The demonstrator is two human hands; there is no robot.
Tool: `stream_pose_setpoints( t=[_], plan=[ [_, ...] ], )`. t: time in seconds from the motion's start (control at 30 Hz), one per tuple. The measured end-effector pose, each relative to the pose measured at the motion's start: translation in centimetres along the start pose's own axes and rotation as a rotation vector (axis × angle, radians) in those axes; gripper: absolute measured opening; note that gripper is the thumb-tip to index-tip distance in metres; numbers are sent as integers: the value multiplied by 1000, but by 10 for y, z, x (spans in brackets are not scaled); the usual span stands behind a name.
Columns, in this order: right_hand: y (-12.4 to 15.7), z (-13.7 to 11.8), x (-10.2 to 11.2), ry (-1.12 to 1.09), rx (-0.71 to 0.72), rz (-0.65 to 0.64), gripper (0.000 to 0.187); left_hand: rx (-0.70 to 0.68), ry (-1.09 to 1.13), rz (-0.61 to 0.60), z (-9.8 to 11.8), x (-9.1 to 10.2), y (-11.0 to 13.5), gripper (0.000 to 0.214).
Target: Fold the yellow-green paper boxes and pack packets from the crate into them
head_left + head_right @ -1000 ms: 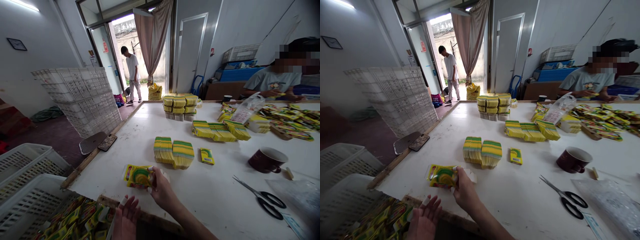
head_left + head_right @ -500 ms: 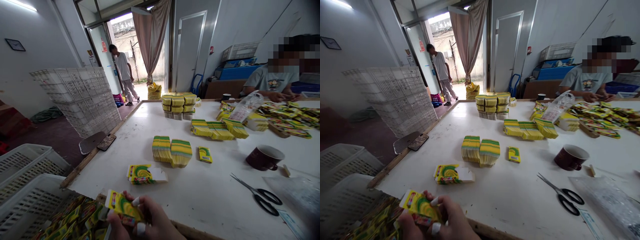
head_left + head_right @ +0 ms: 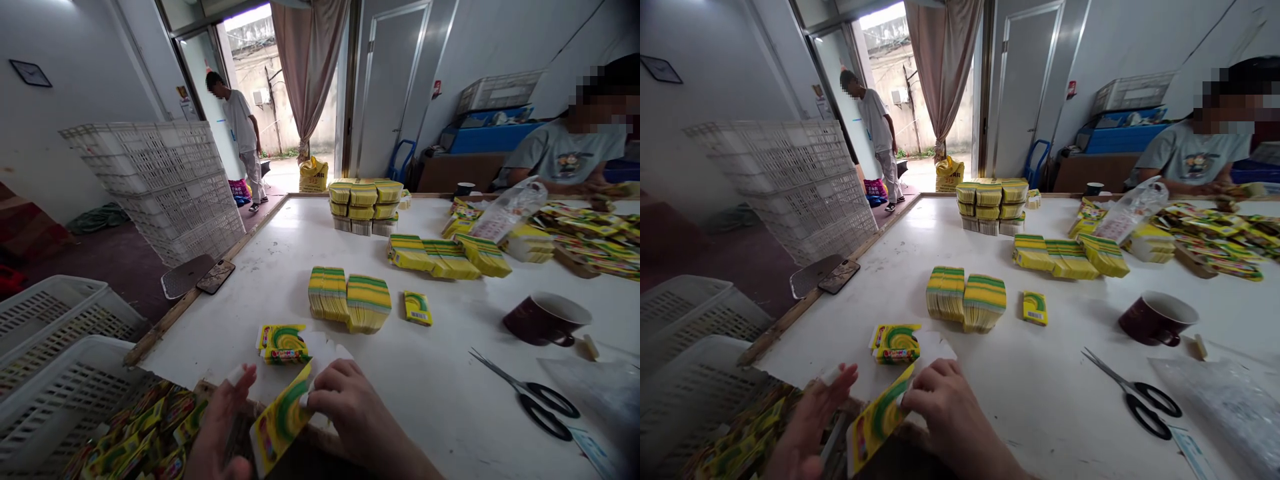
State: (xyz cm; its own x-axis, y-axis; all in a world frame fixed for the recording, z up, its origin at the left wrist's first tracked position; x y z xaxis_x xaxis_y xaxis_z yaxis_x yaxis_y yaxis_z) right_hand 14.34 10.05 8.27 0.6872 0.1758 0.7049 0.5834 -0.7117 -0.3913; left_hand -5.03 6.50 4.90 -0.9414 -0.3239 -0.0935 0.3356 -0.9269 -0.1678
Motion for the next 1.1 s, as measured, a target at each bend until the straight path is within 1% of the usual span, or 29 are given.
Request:
stream_pose_setpoints(
  t=[0.03,0.07,0.1,0.13,0.17,0.2,0.23,0.27,0.3,0.33,0.4,0.43,0.47,0.5,0.6,0.67,0.7,0.77,0.83,0.9,0.97,1.03,1.1],
  plan=[
    [0,-8,-3,38,72,-33,14,23,-123,-104,-2,-7,0,91],
    [1,-15,-6,44,127,-46,13,63,-243,-214,-7,-15,2,89],
    [3,-19,-8,26,153,-29,12,103,-351,-316,-14,-24,5,82],
    [5,-18,-8,-5,135,27,14,130,-439,-378,-21,-32,8,74],
    [8,-13,-6,-48,72,106,26,135,-506,-381,-27,-36,12,67],
    [12,-4,-4,-106,-27,188,42,116,-549,-335,-31,-38,14,65],
    [16,6,-3,-181,-142,252,55,84,-570,-272,-33,-39,17,67],
    [20,16,-6,-287,-251,273,63,50,-576,-213,-35,-39,21,71],
    [23,23,-12,-427,-347,242,64,22,-576,-180,-38,-41,26,75],
    [24,27,-20,-593,-429,183,60,-1,-567,-182,-42,-44,31,78],
    [24,25,-38,-940,-552,50,56,-44,-537,-264,-48,-55,41,78],
    [24,21,-44,-1081,-597,6,56,-65,-528,-298,-50,-59,44,76],
    [23,19,-48,-1174,-631,-14,57,-86,-518,-318,-51,-62,46,74],
    [23,18,-51,-1217,-656,-11,58,-105,-510,-324,-51,-64,48,72],
    [24,22,-54,-1173,-685,19,60,-140,-506,-287,-45,-64,47,61],
    [25,24,-54,-1092,-639,29,60,-125,-493,-280,-41,-64,46,55],
    [25,24,-52,-1035,-587,31,59,-93,-485,-267,-40,-64,44,53],
    [22,16,-46,-859,-427,16,52,-10,-446,-209,-42,-61,41,56],
    [19,4,-39,-689,-274,-10,43,32,-381,-90,-43,-57,39,61],
    [16,-5,-35,-590,-169,-34,41,0,-300,41,-41,-53,38,65],
    [15,-5,-32,-536,-131,-13,39,-35,-273,118,-39,-51,37,66],
    [16,2,-29,-461,-142,30,42,-34,-340,106,-38,-51,36,64],
    [18,10,-30,-381,-170,20,46,-26,-441,58,-36,-51,34,61]
  ],
)
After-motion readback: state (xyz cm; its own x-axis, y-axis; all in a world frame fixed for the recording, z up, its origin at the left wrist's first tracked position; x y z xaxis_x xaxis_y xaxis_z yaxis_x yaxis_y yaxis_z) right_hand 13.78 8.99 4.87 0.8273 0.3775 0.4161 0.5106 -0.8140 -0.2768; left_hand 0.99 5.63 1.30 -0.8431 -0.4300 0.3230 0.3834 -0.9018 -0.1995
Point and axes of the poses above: each hand's wrist, its own y-axis away from the middle knuckle, its own x-axis out of the back of the hand, z = x × y, the point moved 7 cm from there along -y, towards the middle knuckle
